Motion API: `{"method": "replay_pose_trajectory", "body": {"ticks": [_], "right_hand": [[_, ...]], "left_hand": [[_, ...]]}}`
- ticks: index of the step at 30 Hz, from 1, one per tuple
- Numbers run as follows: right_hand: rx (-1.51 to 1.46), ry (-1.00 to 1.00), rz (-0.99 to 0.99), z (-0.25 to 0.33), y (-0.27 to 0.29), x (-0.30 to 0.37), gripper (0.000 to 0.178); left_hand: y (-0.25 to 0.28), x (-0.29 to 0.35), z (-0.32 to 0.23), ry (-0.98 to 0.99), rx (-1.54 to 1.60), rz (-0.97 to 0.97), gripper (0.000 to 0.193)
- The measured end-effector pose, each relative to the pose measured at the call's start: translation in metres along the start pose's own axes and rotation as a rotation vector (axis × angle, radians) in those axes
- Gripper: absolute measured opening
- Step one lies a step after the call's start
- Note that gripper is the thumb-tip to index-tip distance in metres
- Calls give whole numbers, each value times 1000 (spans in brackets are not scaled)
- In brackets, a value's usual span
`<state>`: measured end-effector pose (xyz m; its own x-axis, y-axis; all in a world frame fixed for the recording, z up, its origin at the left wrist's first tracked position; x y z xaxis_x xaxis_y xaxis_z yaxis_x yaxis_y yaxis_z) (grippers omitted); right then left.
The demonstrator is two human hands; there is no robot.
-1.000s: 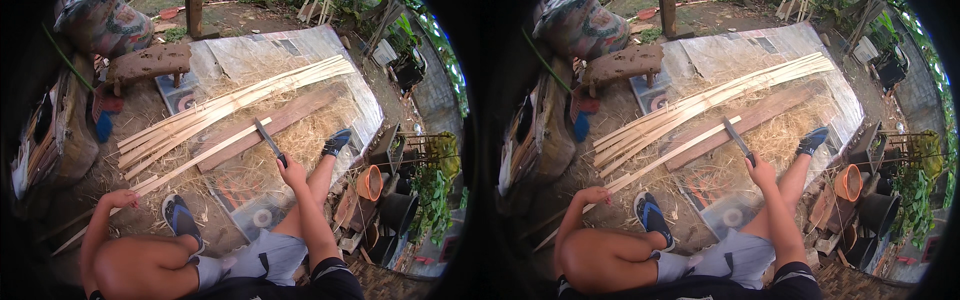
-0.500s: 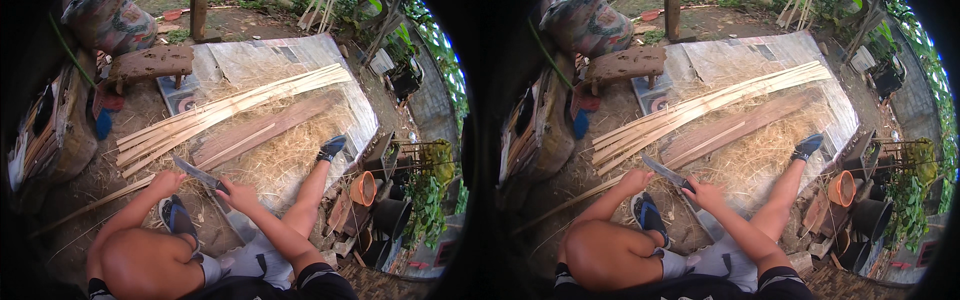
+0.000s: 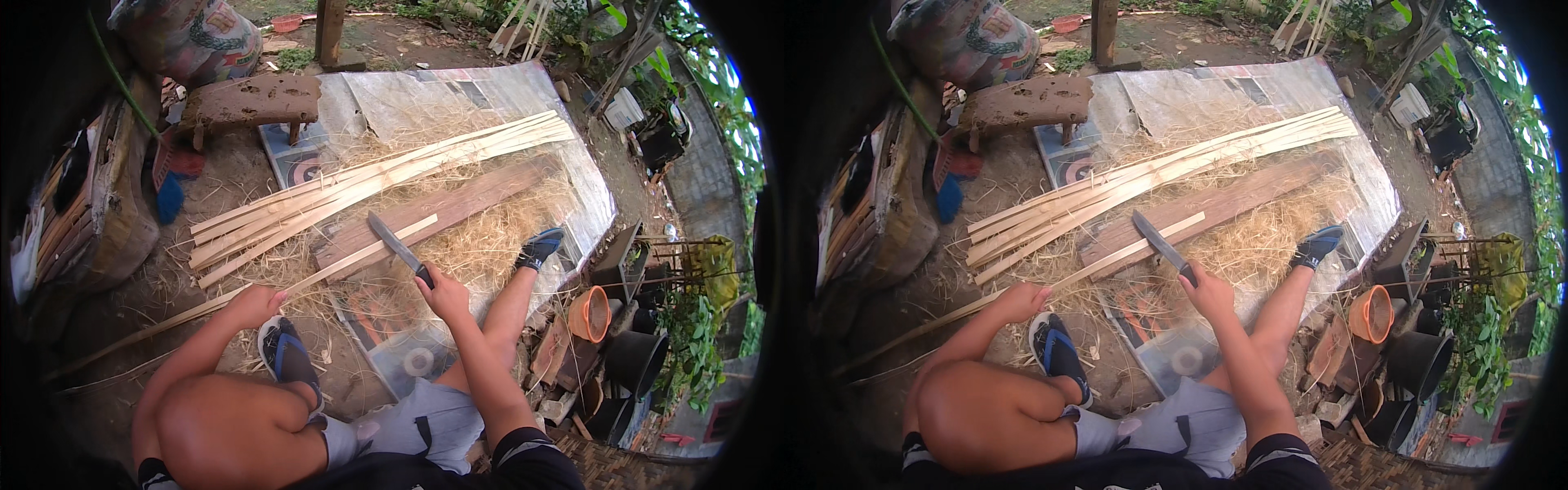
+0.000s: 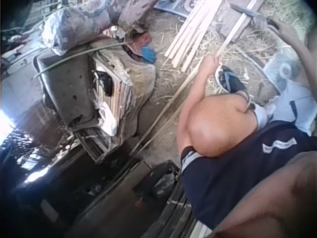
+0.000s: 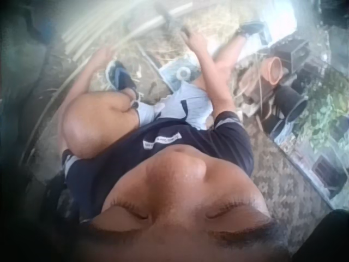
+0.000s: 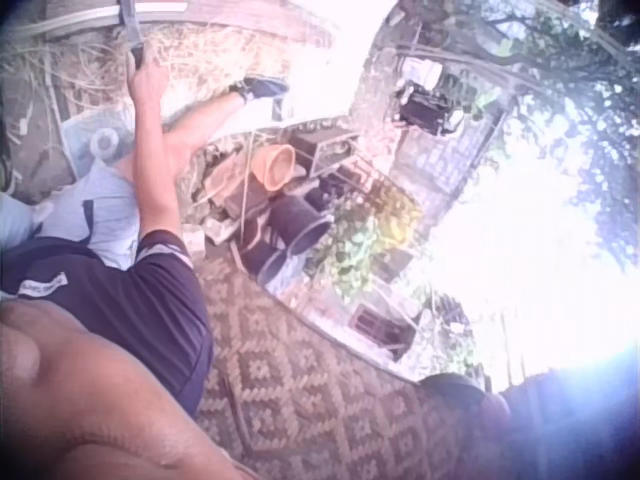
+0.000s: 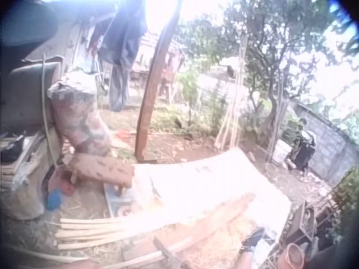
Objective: The person sits on the ground and uses a machete to split long bamboo strips into thinner pieces. They repeatedly strike the bamboo against a wooden block, separating the strips and placing them aside.
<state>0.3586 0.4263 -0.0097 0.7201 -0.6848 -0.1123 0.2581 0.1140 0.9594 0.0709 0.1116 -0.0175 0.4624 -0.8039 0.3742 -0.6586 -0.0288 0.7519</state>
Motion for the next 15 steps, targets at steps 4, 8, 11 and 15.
{"method": "replay_pose_trajectory", "body": {"ticks": [4, 8, 11, 15], "right_hand": [[3, -622, -112, -91, 5, -19, 42], [-197, -190, 99, 37, -11, 14, 43], [-162, 125, 146, 77, -9, 46, 42], [-95, -446, -55, -51, -13, 6, 42]], "left_hand": [[13, 8, 7, 100, -34, 38, 58], [11, -5, 21, 177, -35, 68, 61], [15, -12, 10, 148, 31, 56, 61], [23, 13, 30, 239, 176, 114, 61]]}}
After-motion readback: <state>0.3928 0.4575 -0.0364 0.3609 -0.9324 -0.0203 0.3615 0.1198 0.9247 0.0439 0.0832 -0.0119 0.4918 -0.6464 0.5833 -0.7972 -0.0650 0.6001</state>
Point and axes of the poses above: each hand's wrist, its own x-axis away from the middle knuckle, its own y-axis out of the back of the hand, z = x × y, the point moved 5 cm from there along -x, towards the middle knuckle, and after that the axes turned 12 degrees about -z, right-handed, at the moved point
